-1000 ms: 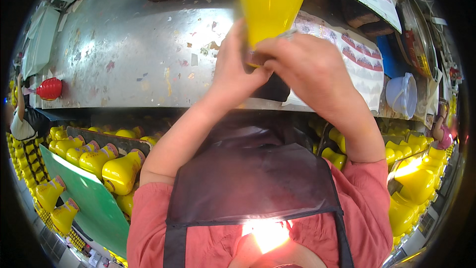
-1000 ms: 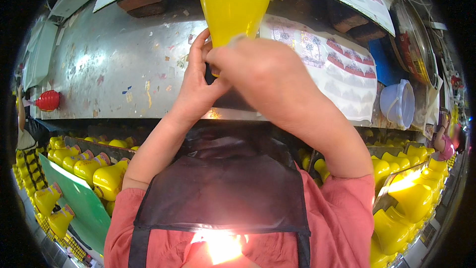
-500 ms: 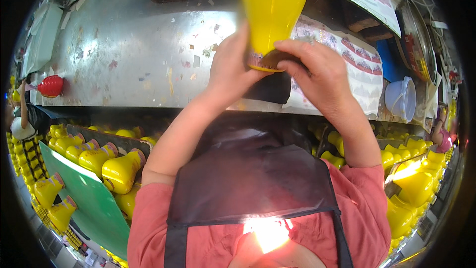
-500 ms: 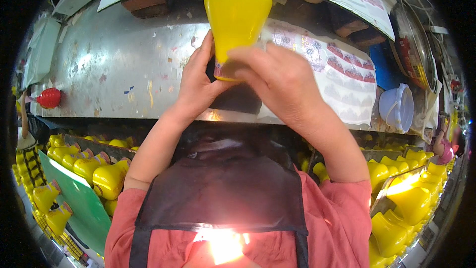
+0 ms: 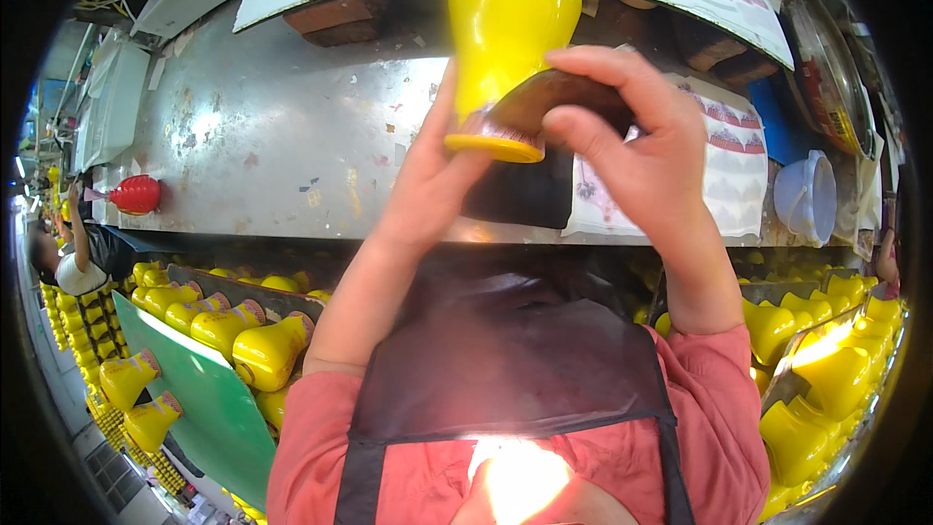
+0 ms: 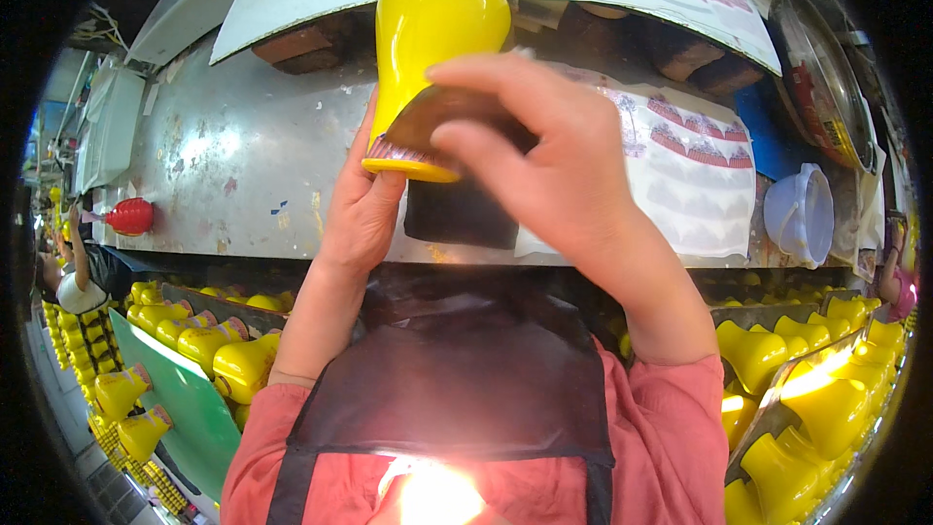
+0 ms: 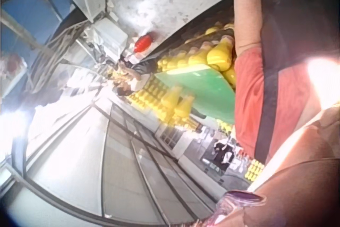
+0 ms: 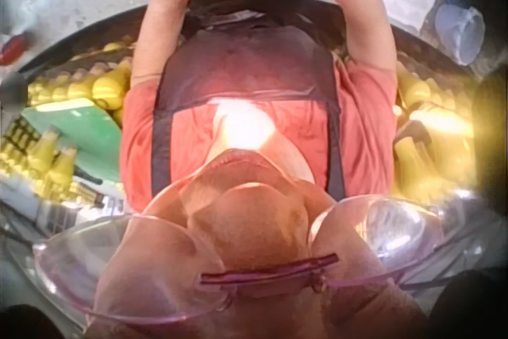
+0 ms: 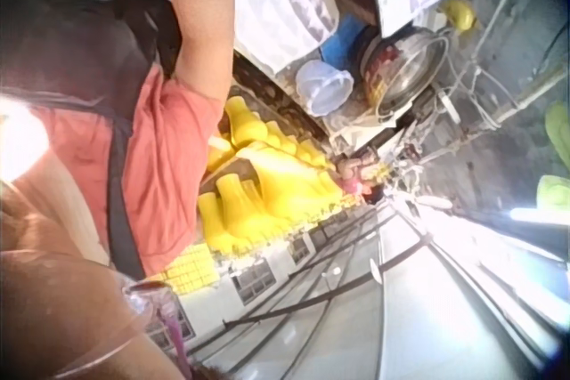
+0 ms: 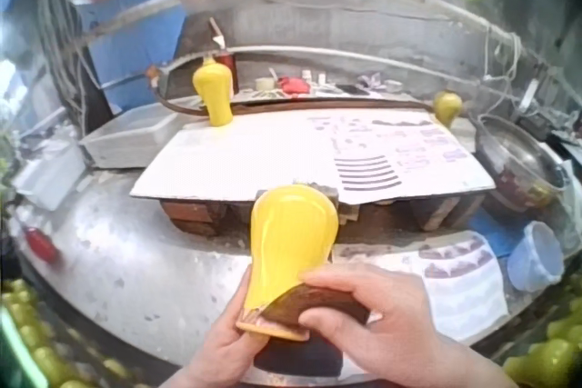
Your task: The person applies adhesive labels to yellow plastic bottles. They peel labels from a sheet, wrap them around the bottle body, smooth them by hand, and place the labeled bottle on a nearby tray. The process repeats with additional bottles.
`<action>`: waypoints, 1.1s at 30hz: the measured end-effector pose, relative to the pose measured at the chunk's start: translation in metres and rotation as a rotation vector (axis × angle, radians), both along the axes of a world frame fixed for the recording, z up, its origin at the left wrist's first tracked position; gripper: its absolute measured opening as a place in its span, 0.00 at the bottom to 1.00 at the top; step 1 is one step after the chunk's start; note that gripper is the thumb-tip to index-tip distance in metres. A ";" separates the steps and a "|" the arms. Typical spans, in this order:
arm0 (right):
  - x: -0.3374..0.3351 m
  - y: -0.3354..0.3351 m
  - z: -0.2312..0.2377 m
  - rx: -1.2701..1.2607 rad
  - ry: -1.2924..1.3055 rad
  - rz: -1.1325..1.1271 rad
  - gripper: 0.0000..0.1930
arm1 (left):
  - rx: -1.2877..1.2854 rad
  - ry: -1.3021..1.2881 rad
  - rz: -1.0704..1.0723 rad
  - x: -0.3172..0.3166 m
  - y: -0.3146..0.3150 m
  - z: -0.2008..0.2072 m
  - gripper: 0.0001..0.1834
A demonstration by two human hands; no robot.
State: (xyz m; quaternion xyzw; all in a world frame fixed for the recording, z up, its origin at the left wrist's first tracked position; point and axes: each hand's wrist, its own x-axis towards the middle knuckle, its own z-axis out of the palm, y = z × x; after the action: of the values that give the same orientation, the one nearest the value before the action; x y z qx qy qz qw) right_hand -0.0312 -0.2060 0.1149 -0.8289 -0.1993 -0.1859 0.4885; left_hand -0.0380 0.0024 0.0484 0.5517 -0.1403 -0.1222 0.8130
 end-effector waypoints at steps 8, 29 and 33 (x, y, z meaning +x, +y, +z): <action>0.003 0.012 0.000 0.163 0.117 0.001 0.18 | -0.128 0.094 -0.016 -0.004 0.003 -0.009 0.38; 0.001 0.040 -0.028 0.438 0.228 -0.316 0.18 | -0.458 0.277 -0.027 -0.011 -0.011 -0.012 0.37; -0.002 0.036 -0.035 0.528 0.151 -0.304 0.17 | -0.462 0.278 -0.049 -0.011 -0.010 -0.012 0.37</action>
State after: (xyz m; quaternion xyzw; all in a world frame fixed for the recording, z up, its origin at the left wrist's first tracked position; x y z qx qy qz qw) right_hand -0.0337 -0.1703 0.0801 -0.7052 0.0190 -0.2399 0.6669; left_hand -0.0491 -0.0081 0.0366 0.3259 -0.0650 -0.1813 0.9256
